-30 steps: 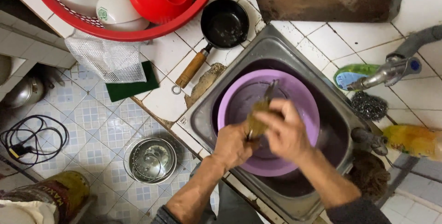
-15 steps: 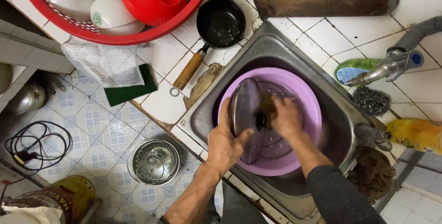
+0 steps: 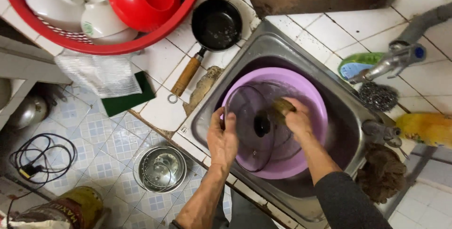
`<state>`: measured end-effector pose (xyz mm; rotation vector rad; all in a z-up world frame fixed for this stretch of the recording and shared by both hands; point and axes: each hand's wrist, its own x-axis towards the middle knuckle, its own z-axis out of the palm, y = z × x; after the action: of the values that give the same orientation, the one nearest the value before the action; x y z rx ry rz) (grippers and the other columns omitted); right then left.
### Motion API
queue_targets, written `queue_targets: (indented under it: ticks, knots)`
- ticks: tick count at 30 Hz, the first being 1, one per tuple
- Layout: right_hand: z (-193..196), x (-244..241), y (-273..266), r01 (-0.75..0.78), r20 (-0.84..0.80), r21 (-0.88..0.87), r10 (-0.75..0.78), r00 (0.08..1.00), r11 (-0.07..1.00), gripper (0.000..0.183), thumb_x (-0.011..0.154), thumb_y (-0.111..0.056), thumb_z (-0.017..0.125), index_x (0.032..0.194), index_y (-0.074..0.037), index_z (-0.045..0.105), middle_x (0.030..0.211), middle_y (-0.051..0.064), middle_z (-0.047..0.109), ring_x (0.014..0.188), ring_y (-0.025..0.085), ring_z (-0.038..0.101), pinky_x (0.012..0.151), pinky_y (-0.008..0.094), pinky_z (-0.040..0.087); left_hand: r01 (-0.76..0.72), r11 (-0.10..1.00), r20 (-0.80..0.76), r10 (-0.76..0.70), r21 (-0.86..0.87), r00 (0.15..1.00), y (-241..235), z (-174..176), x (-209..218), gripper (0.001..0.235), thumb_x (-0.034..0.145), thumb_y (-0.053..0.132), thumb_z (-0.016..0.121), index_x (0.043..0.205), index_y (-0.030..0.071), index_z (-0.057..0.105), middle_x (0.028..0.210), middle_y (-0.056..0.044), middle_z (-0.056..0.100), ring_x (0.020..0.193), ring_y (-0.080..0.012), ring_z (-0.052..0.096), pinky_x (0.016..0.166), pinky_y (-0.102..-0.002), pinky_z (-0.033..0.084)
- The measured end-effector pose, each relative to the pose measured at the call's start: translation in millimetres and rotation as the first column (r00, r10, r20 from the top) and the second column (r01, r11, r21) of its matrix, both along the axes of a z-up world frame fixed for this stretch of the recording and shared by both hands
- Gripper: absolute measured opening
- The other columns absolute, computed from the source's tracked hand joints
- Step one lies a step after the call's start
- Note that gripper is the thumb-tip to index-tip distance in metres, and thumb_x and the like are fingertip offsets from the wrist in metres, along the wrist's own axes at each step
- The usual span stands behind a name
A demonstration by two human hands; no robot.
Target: The person is scrubbing a small black frying pan with a sponge and rinsing it under a faucet in a kitchen sink.
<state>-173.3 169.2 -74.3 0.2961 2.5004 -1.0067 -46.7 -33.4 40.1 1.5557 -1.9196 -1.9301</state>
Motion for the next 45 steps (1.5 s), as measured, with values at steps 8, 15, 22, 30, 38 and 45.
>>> queue_targets:
  ticks: [8,15,22,30,38,45]
  knots:
    - [91,42,-77,-0.567,-0.53,-0.157,0.415,0.739,0.809,0.063,0.071,0.004,0.065,0.128,-0.021,0.074,0.128,0.021,0.065,0.125,0.043,0.059,0.107,0.05,0.046,0.098,0.995,-0.064,-0.1,-0.033,0.993,2,2,-25,0.047,0.1,0.054,0.049,0.122,0.021,0.076,0.109,-0.018,0.077,0.115,-0.0374,0.069,0.1,-0.049,0.053]
    - [96,17,-89,0.146,0.038,-0.189,-0.141,0.989,0.971,0.047,0.095,-0.03,0.062,0.139,-0.012,0.062,0.141,0.024,0.059,0.139,0.035,0.049,0.119,0.048,0.037,0.062,0.983,-0.242,-0.103,-0.171,0.965,4,-22,-9,0.04,0.103,0.038,0.054,0.124,0.011,0.075,0.114,-0.021,0.075,0.118,-0.0366,0.067,0.101,-0.05,0.052]
    - [121,111,-84,0.312,0.283,-0.084,-0.278,0.918,0.946,0.066,0.098,-0.042,0.037,0.158,-0.014,0.032,0.163,0.018,0.028,0.15,0.035,0.03,0.124,0.05,0.027,-0.015,0.992,-0.239,-0.015,-0.124,0.971,5,-35,-4,0.041,0.104,0.037,0.051,0.126,0.01,0.073,0.121,-0.021,0.073,0.122,-0.0389,0.063,0.105,-0.052,0.049]
    - [101,171,-92,-0.39,-0.513,-0.361,0.169,0.842,0.847,0.045,0.103,-0.001,0.048,0.148,-0.002,0.047,0.164,0.017,0.031,0.157,0.034,0.023,0.13,0.046,0.019,-0.125,0.988,-0.119,0.135,0.091,0.984,4,-13,-10,0.056,0.096,0.043,0.046,0.133,0.007,0.065,0.138,-0.012,0.067,0.134,-0.0215,0.059,0.111,-0.032,0.05]
    - [36,150,-18,0.003,-0.125,-0.208,-0.03,0.992,0.978,0.056,0.083,0.007,0.061,0.137,-0.008,0.062,0.152,0.02,0.046,0.144,0.035,0.041,0.121,0.044,0.031,-0.134,0.991,-0.175,0.133,0.006,0.976,10,-37,-4,0.047,0.101,0.039,0.049,0.128,0.008,0.07,0.124,-0.014,0.073,0.123,-0.0256,0.065,0.106,-0.038,0.049]
    - [6,62,27,-0.238,0.084,0.588,0.234,0.969,0.773,0.056,0.089,-0.035,0.061,0.144,-0.033,0.054,0.133,0.006,0.049,0.124,0.033,0.057,0.099,0.047,0.054,-0.127,0.989,-0.216,0.108,-0.077,0.97,12,-25,-5,0.038,0.104,0.038,0.052,0.123,0.014,0.076,0.115,-0.016,0.076,0.116,-0.0309,0.069,0.104,-0.045,0.05]
